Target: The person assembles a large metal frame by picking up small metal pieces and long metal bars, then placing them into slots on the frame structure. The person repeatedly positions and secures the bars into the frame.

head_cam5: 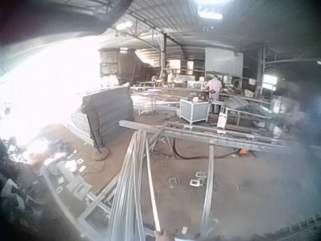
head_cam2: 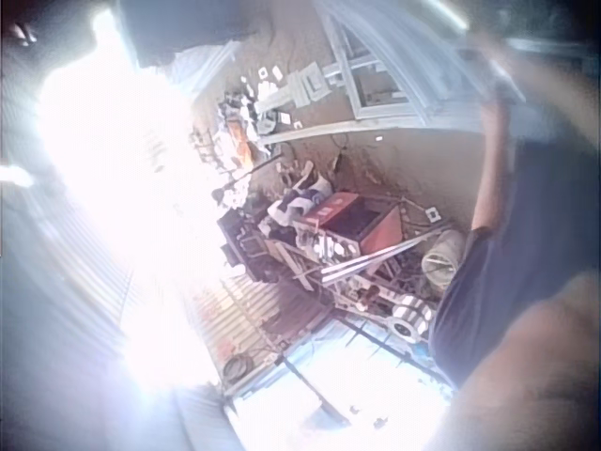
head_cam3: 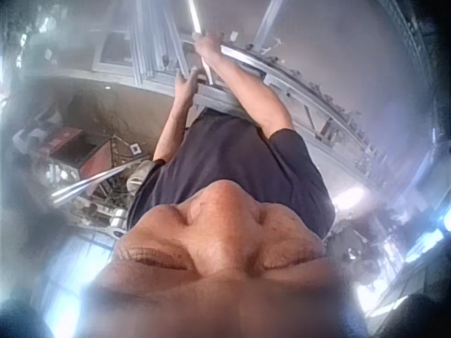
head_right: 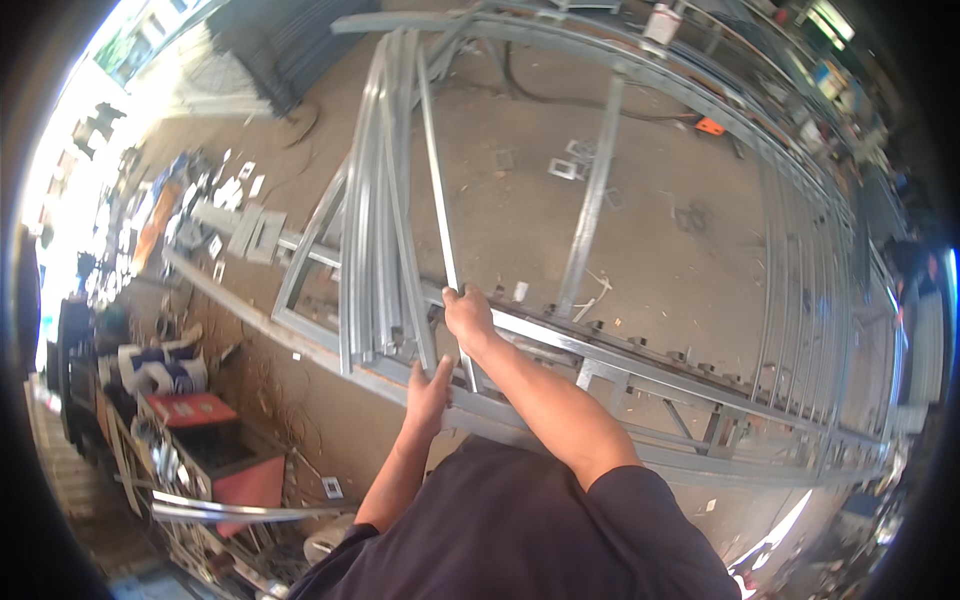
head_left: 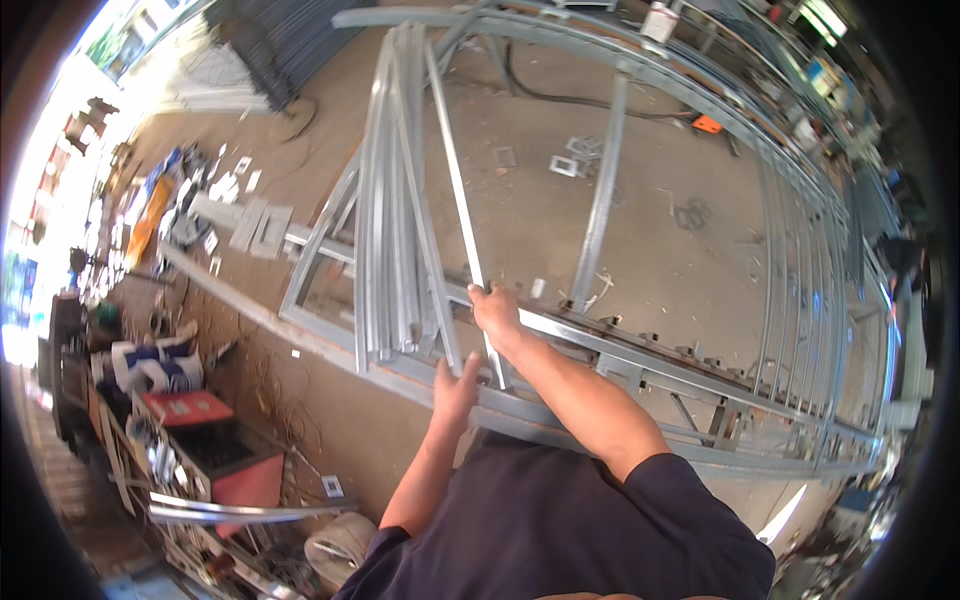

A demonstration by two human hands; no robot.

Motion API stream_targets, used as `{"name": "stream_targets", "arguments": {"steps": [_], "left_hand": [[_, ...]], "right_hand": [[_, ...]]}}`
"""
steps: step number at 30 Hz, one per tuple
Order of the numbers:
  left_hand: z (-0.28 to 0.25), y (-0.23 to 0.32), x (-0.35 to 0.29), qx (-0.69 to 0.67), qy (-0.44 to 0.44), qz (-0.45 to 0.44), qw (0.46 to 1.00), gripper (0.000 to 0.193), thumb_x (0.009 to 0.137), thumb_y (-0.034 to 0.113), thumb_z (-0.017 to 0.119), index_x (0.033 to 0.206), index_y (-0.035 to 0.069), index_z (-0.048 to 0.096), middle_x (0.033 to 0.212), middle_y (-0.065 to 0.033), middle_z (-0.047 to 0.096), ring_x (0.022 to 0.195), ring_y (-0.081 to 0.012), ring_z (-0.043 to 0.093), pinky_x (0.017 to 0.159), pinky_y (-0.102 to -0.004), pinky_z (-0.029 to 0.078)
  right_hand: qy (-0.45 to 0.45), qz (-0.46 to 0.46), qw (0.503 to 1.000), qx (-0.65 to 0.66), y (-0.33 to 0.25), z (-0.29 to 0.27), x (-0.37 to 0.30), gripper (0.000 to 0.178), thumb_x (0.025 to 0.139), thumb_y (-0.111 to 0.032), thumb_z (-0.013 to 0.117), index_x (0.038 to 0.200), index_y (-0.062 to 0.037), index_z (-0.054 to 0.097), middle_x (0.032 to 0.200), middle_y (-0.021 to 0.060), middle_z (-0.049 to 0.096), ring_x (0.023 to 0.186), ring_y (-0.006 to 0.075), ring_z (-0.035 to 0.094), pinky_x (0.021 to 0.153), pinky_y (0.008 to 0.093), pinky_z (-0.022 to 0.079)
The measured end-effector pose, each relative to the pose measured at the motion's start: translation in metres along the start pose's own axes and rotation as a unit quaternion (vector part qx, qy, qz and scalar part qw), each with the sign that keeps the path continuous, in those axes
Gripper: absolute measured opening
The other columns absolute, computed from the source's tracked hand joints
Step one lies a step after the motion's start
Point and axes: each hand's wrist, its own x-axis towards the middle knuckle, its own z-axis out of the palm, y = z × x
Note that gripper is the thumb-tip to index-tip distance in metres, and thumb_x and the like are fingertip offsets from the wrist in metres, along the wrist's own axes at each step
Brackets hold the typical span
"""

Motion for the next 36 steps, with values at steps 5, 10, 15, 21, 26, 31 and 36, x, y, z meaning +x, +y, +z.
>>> {"name": "stream_targets", "arguments": {"steps": [5,10,15,21,26,31,36], "left_hand": [[-0.021,-0.023,-0.006,0.062,0.015,0.058,0.996,0.027,0.096,0.014,0.068,0.115,0.0,0.055,0.079,-0.0039,0.058,0.059,-0.011,0.053,0.05,-0.0298,0.043],[0.001,-0.027,-0.015,0.097,-0.023,0.113,0.989,0.02,0.097,0.012,0.066,0.109,0.003,0.054,0.073,0.0,0.054,0.053,-0.0079,0.049,0.045,-0.0283,0.04],[0.069,-0.013,-0.03,0.1,-0.089,0.087,0.987,0.019,0.096,0.013,0.067,0.104,0.004,0.053,0.073,-0.0005,0.056,0.053,-0.0069,0.05,0.044,-0.0263,0.041],[0.172,-0.018,-0.047,0.186,-0.131,0.045,0.973,0.021,0.094,0.014,0.068,0.107,0.003,0.055,0.074,-0.001,0.058,0.057,-0.0069,0.051,0.047,-0.0268,0.042],[0.238,-0.029,-0.05,0.246,-0.161,0.071,0.953,0.024,0.094,0.017,0.069,0.107,0.002,0.056,0.072,-0.0019,0.059,0.057,-0.0081,0.055,0.049,-0.0275,0.045],[0.286,-0.036,-0.057,0.303,-0.155,0.071,0.938,0.024,0.093,0.02,0.069,0.104,0.001,0.058,0.071,-0.0049,0.061,0.059,-0.0106,0.059,0.053,-0.0294,0.049],[0.322,-0.044,-0.065,0.303,-0.163,0.06,0.937,0.024,0.093,0.02,0.07,0.102,0.001,0.057,0.07,-0.0046,0.061,0.059,-0.0111,0.059,0.054,-0.0305,0.049]], "right_hand": [[-0.008,0.015,1.0,0.018,0.041,-0.104,-0.027,0.058,0.101,-0.038,0.064,0.135,0.0085,0.057,0.12,0.03,0.068,0.112,0.0406,0.066,0.097,0.0437,0.052],[0.011,0.063,0.959,0.277,0.085,-0.236,-0.074,0.038,0.106,-0.029,0.061,0.138,-0.0103,0.053,0.081,0.0005,0.058,0.055,0.0081,0.05,0.045,0.0249,0.04],[0.182,0.059,0.966,0.173,0.127,-0.349,-0.065,0.043,0.107,-0.032,0.061,0.144,-0.0112,0.055,0.068,-0.0015,0.054,0.049,0.0085,0.048,0.043,0.0271,0.04],[0.251,0.073,0.949,0.178,0.173,-0.465,-0.022,0.043,0.107,-0.034,0.059,0.142,-0.0102,0.057,0.065,-0.0013,0.051,0.046,0.009,0.045,0.041,0.0282,0.037],[0.235,0.073,0.942,0.227,0.194,-0.522,0.003,0.042,0.107,-0.035,0.057,0.141,-0.0097,0.058,0.065,0.0006,0.055,0.049,0.0094,0.048,0.046,0.0296,0.039],[0.231,0.112,0.93,0.262,0.217,-0.556,0.025,0.04,0.107,-0.033,0.058,0.14,-0.0099,0.058,0.064,0.0002,0.053,0.047,0.0095,0.047,0.043,0.0299,0.04],[0.237,0.091,0.942,0.219,0.246,-0.592,0.06,0.044,0.105,-0.035,0.06,0.142,-0.0102,0.057,0.067,0.0026,0.056,0.049,0.0121,0.052,0.045,0.032,0.044]]}}
